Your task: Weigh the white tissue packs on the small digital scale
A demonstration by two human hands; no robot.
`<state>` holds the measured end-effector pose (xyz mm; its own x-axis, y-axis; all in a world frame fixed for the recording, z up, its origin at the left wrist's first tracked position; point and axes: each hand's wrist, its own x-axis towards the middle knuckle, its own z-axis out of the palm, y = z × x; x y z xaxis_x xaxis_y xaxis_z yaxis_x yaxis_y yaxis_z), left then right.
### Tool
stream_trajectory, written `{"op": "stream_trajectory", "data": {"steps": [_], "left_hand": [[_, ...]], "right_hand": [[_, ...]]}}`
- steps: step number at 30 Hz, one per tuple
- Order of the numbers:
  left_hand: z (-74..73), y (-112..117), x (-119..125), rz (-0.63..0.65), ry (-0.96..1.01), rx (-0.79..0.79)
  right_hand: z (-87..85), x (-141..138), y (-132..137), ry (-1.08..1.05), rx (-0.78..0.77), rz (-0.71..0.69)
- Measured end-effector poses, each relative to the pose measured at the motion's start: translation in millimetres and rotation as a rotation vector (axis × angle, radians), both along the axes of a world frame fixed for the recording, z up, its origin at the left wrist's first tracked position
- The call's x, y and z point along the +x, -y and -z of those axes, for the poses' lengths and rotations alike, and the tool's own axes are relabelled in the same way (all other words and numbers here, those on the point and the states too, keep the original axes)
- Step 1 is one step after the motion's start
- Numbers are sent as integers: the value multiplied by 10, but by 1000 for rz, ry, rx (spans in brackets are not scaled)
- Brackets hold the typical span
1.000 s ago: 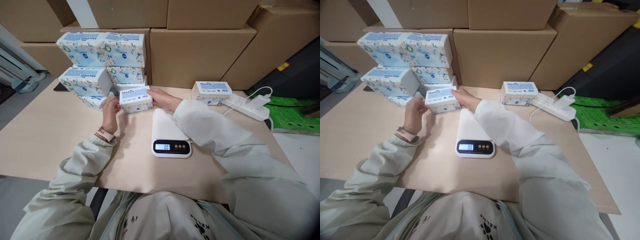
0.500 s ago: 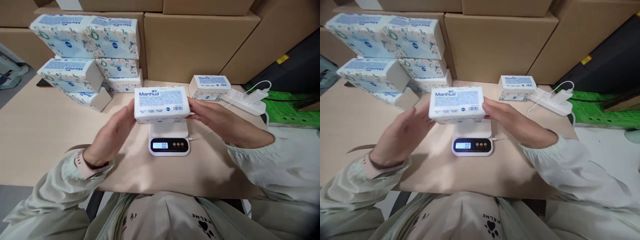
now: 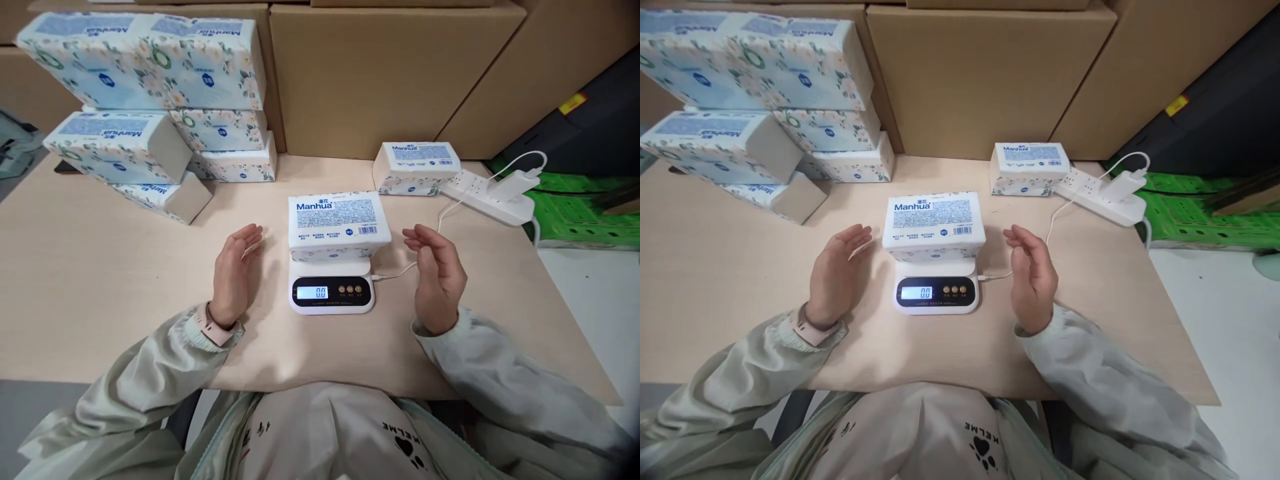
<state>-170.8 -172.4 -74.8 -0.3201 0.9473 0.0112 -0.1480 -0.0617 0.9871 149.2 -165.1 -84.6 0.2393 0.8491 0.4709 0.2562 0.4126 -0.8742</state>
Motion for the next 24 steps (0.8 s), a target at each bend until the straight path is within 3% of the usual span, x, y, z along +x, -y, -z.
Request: {"op": "stream_trajectory", "data": {"steps": [4, 24], "left_hand": [[79, -14, -56, -43, 123, -30], [36, -10, -56, -37, 186, -19]], "right_hand": [[112, -5, 36, 4, 19, 37], [61, -2, 41, 94, 47, 27]]}}
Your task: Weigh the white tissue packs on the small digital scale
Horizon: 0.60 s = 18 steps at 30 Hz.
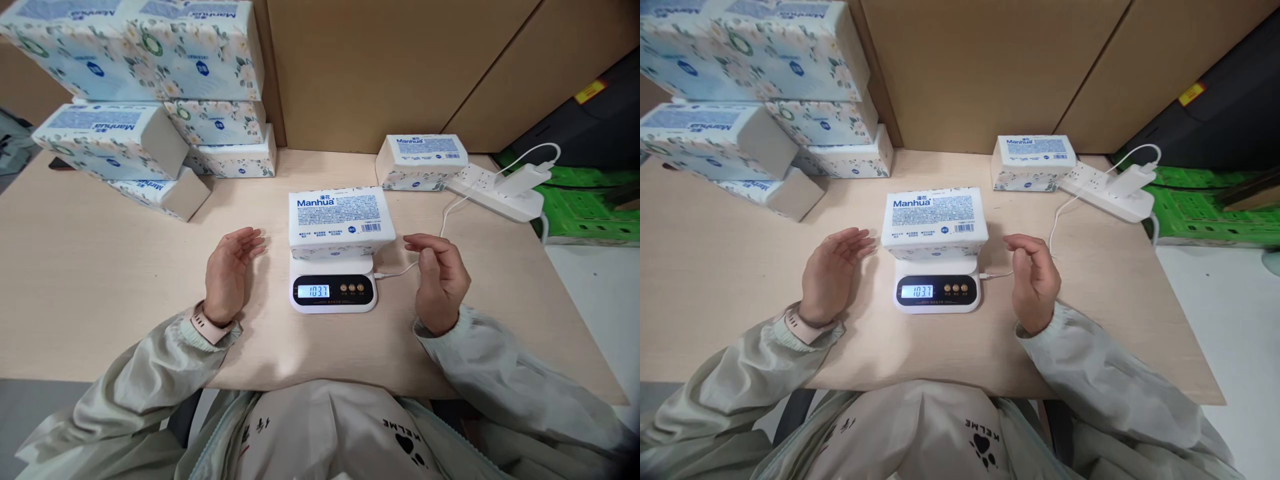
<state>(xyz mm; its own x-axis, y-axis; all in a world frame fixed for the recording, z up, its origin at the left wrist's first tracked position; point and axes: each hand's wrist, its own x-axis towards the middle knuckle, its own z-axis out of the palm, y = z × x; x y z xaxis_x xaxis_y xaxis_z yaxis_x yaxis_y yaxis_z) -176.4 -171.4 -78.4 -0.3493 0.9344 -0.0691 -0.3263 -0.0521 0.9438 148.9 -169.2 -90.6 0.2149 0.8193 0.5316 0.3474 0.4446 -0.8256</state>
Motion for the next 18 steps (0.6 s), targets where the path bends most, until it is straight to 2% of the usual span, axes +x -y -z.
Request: {"op": "stream_trajectory", "data": {"steps": [4, 18], "left_hand": [[6, 3, 0, 1, -15, 4], [6, -2, -5, 3, -49, 0]], "right_hand": [[-17, -6, -26, 28, 63, 4], [40, 19, -32, 34, 38, 5]]}}
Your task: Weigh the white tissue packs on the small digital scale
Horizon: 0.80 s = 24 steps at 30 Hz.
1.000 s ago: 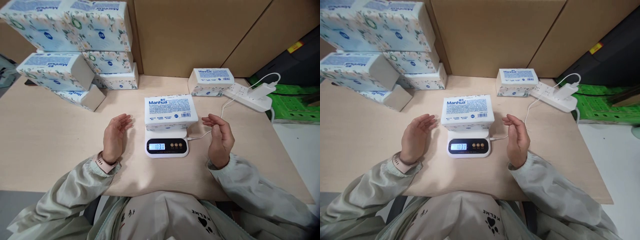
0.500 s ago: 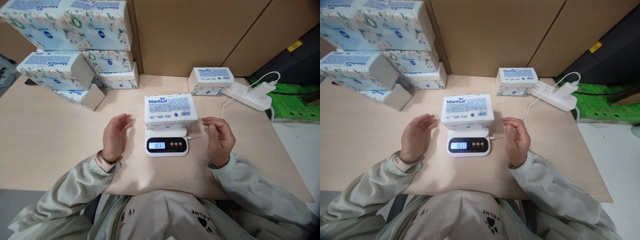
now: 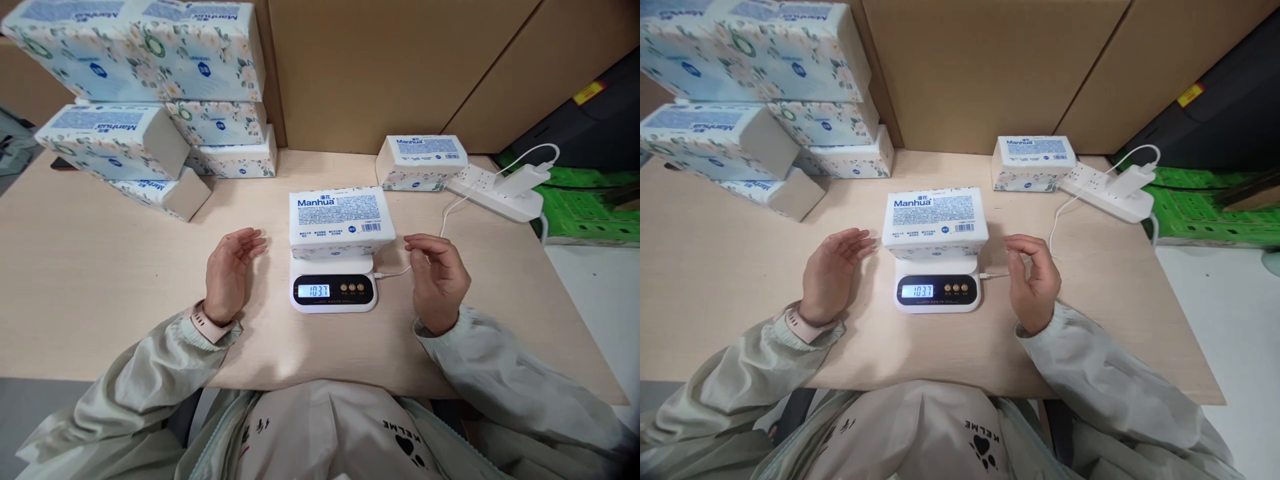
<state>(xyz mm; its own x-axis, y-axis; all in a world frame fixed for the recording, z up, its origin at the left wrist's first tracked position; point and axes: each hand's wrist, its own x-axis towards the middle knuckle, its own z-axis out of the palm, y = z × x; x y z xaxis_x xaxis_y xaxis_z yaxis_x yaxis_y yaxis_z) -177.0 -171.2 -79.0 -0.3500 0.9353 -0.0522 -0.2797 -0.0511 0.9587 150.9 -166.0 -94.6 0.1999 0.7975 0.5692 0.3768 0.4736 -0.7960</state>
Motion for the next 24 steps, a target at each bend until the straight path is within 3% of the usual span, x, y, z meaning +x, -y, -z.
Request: {"op": "stream_trajectory", "data": {"steps": [24], "left_hand": [[31, -11, -7, 0, -12, 9]], "right_hand": [[53, 29, -5, 18, -37, -1]]}}
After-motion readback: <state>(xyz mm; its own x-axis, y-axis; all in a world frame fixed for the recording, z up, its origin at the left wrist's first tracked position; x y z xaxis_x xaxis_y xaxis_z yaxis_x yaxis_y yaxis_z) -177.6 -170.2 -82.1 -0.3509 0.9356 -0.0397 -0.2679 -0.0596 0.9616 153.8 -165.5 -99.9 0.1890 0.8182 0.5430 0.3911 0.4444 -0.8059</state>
